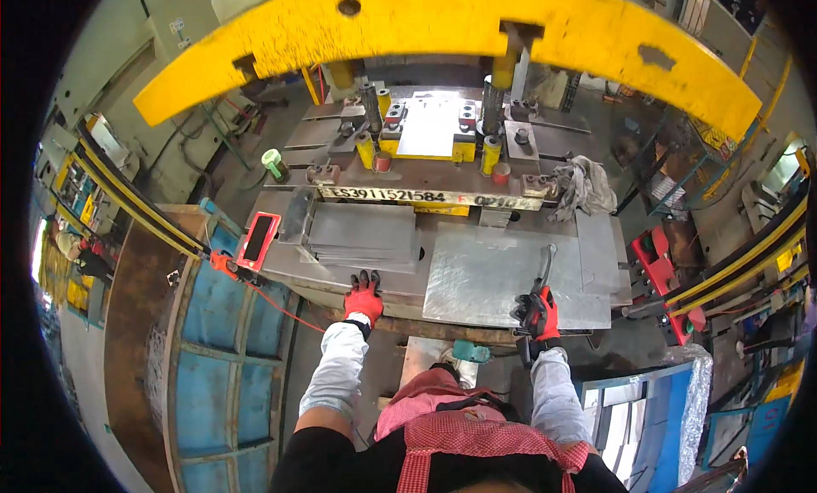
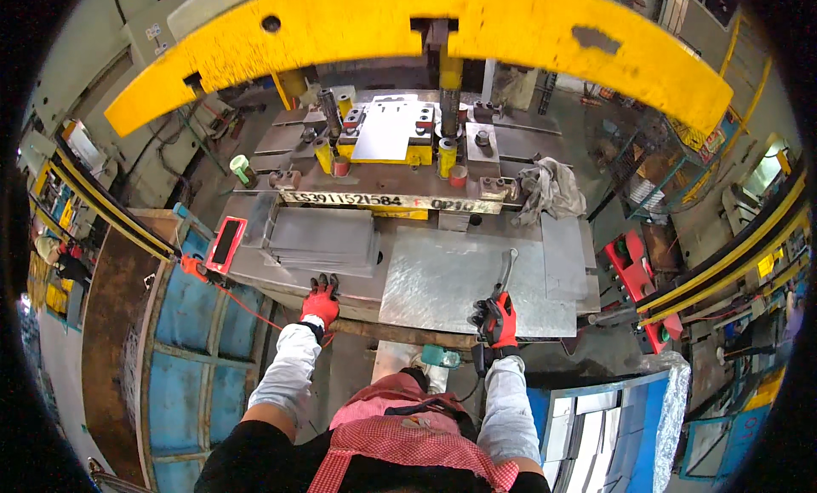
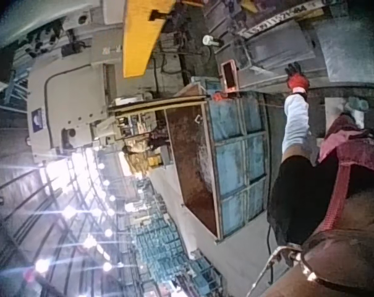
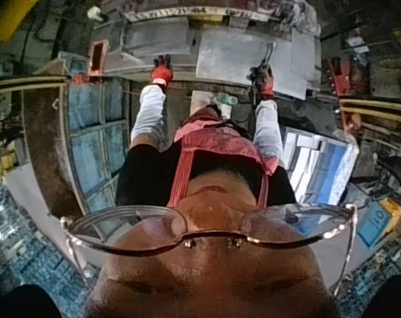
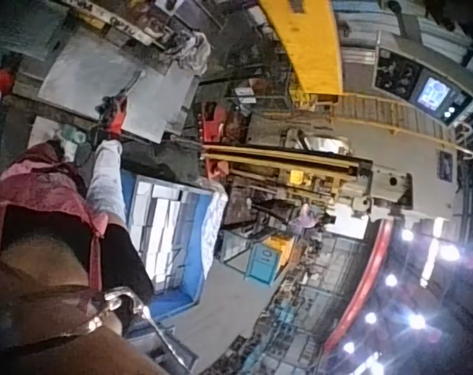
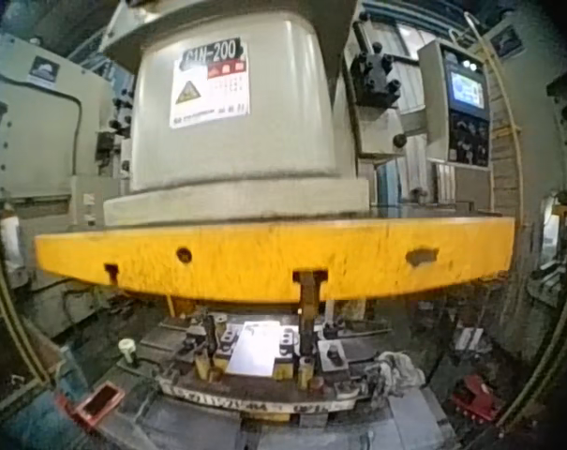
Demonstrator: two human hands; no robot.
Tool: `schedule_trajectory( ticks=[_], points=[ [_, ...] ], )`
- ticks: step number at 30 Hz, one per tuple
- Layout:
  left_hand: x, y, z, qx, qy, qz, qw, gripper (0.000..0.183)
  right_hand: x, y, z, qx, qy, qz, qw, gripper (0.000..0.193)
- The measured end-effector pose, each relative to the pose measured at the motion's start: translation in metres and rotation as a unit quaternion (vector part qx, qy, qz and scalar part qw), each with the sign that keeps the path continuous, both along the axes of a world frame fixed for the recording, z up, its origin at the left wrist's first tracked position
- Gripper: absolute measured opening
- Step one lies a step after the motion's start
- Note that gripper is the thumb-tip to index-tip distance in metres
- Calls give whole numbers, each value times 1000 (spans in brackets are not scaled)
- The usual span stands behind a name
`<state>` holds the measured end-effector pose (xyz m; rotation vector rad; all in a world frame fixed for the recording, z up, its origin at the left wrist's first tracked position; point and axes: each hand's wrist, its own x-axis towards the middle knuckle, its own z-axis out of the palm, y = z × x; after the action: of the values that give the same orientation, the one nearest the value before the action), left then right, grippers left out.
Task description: Operating a metal press to stamp parts from metal sheets and cleaning the parts.
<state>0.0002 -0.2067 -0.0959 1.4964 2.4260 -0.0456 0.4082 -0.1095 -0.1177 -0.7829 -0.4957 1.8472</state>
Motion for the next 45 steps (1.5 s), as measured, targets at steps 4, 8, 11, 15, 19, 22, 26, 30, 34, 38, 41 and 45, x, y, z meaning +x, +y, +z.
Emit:
schedule_trajectory(
  ticks=[4, 8, 11, 15, 19, 22, 26, 30, 34, 38, 41, 45],
  points=[
    [-3, -1, -6, 31, 8, -13, 999, 60, -2, -1, 1, 1, -27, -12, 1000, 15],
    [-4, 2, -5, -12, -3, -9, 1000, 60, -2, -2, 6, 0, -24, -11, 1000, 22],
    [-4, 2, -5, -14, 7, -18, 1000, 61, -2, -1, 4, 3, -22, -15, 1000, 32],
    [-3, 3, -1, -16, 19, -19, 1000, 62, -4, -3, 8, 15, -15, -10, 1000, 32],
    [-6, 2, -5, -3, 14, -30, 999, 61, -1, 0, 2, 30, -41, 0, 999, 8],
    [-3, 0, 1, 11, 13, -28, 999, 60, -3, -2, 2, 50, -22, -12, 998, 35],
    [-4, 0, -16, 89, 19, -54, 994, 55, -2, -3, 6, 95, -105, -51, 989, 18],
    [-15, -7, -31, 67, 36, -27, 997, 51, -4, -7, 8, 44, -58, -5, 997, 18],
    [-12, -9, -22, 120, 44, -62, 990, 56, -8, 0, -2, 60, -70, -32, 995, 17],
    [-7, -6, -14, 125, 16, -72, 989, 59, -21, 4, 17, 139, -253, -63, 955, 40],
    [-12, -13, -5, 81, -45, -64, 994, 59, -71, 15, 108, 176, -222, 14, 959, 53],
    [-5, 1, 56, 111, -221, -21, 969, 49, -151, 87, 191, 307, -227, 101, 919, 47]
  ],
)
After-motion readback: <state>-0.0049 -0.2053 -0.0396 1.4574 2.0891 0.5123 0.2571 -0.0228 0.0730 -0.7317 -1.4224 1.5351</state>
